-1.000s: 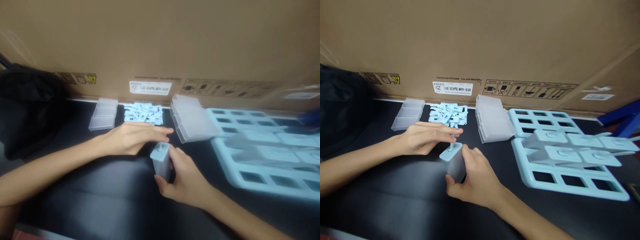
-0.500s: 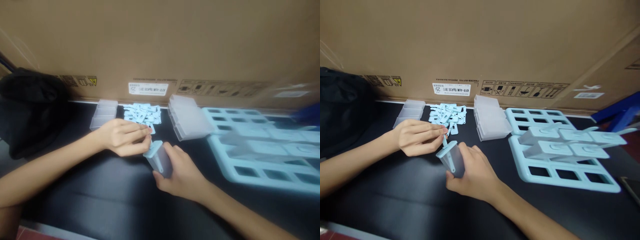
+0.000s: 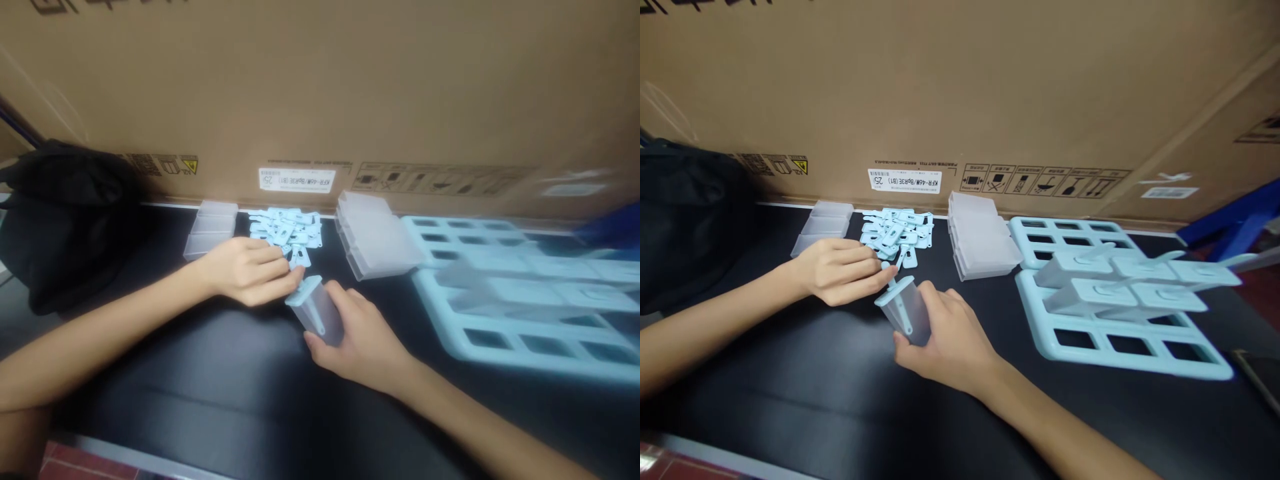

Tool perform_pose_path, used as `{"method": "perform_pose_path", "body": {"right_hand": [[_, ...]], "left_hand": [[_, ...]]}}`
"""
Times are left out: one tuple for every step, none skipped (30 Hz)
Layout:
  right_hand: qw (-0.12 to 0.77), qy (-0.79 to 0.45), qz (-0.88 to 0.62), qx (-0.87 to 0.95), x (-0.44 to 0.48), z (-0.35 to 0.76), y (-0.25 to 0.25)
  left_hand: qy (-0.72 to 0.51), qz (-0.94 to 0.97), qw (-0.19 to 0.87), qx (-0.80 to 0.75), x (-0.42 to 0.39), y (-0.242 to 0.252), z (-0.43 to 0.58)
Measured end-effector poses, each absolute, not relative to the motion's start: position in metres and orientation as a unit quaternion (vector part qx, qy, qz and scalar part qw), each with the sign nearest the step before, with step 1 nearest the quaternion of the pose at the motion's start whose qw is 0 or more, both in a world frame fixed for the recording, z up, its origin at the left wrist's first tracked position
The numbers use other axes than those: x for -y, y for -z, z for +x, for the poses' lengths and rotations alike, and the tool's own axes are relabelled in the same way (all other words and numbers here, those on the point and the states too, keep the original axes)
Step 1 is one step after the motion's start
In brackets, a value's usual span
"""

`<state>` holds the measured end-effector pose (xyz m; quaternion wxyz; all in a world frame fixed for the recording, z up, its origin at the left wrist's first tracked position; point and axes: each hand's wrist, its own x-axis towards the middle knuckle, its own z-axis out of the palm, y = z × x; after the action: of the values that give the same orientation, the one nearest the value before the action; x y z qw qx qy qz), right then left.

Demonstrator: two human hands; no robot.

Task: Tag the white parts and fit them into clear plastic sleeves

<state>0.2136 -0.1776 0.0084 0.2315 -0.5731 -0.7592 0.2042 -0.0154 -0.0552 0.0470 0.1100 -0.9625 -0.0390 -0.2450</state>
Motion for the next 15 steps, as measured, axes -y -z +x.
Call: {"method": "perform_pose_path", "body": {"right_hand": [[0.234, -0.204, -0.574, 0.758, 0.178, 0.214, -0.008], [0.235, -0.207, -0.575, 0.756, 0.178, 0.214, -0.008], [0.235, -0.211, -0.575, 0.755, 0.178, 0.215, -0.007], [0.234, -0.215, -0.575, 0.754, 0.178, 0.215, -0.008], [0.23, -0.219, -0.575, 0.754, 0.178, 0.215, -0.008], [0.227, -0.223, -0.575, 0.754, 0.178, 0.216, -0.008], [0.223, -0.226, -0.576, 0.754, 0.177, 0.216, -0.009], [0.219, -0.229, -0.576, 0.753, 0.177, 0.216, -0.01], [0.215, -0.232, -0.578, 0.752, 0.177, 0.216, -0.01], [0.213, -0.234, -0.58, 0.751, 0.177, 0.215, -0.011], [0.212, -0.236, -0.581, 0.749, 0.177, 0.215, -0.011], [0.212, -0.236, -0.582, 0.749, 0.177, 0.215, -0.012], [0.212, -0.236, -0.582, 0.749, 0.178, 0.215, -0.012], [0.213, -0.235, -0.581, 0.75, 0.178, 0.215, -0.012], [0.214, -0.234, -0.58, 0.75, 0.178, 0.215, -0.012]], "left_hand": [[0.238, -0.962, 0.128, 0.045, 0.054, -0.05, -0.016], [0.234, -0.959, 0.146, 0.062, 0.052, -0.054, -0.017], [0.232, -0.954, 0.165, 0.09, 0.049, -0.058, -0.018], [0.231, -0.946, 0.185, 0.131, 0.046, -0.062, -0.021], [0.23, -0.934, 0.205, 0.182, 0.042, -0.065, -0.023], [0.228, -0.918, 0.223, 0.236, 0.037, -0.067, -0.026], [0.224, -0.901, 0.237, 0.287, 0.033, -0.068, -0.029], [0.217, -0.885, 0.244, 0.332, 0.028, -0.068, -0.031], [0.207, -0.874, 0.245, 0.366, 0.025, -0.067, -0.032], [0.197, -0.865, 0.24, 0.394, 0.022, -0.065, -0.033], [0.187, -0.859, 0.233, 0.415, 0.019, -0.062, -0.033], [0.177, -0.856, 0.226, 0.431, 0.017, -0.06, -0.032], [0.168, -0.853, 0.22, 0.443, 0.015, -0.057, -0.031], [0.161, -0.85, 0.216, 0.452, 0.014, -0.054, -0.03], [0.156, -0.849, 0.213, 0.459, 0.014, -0.052, -0.029]]}}
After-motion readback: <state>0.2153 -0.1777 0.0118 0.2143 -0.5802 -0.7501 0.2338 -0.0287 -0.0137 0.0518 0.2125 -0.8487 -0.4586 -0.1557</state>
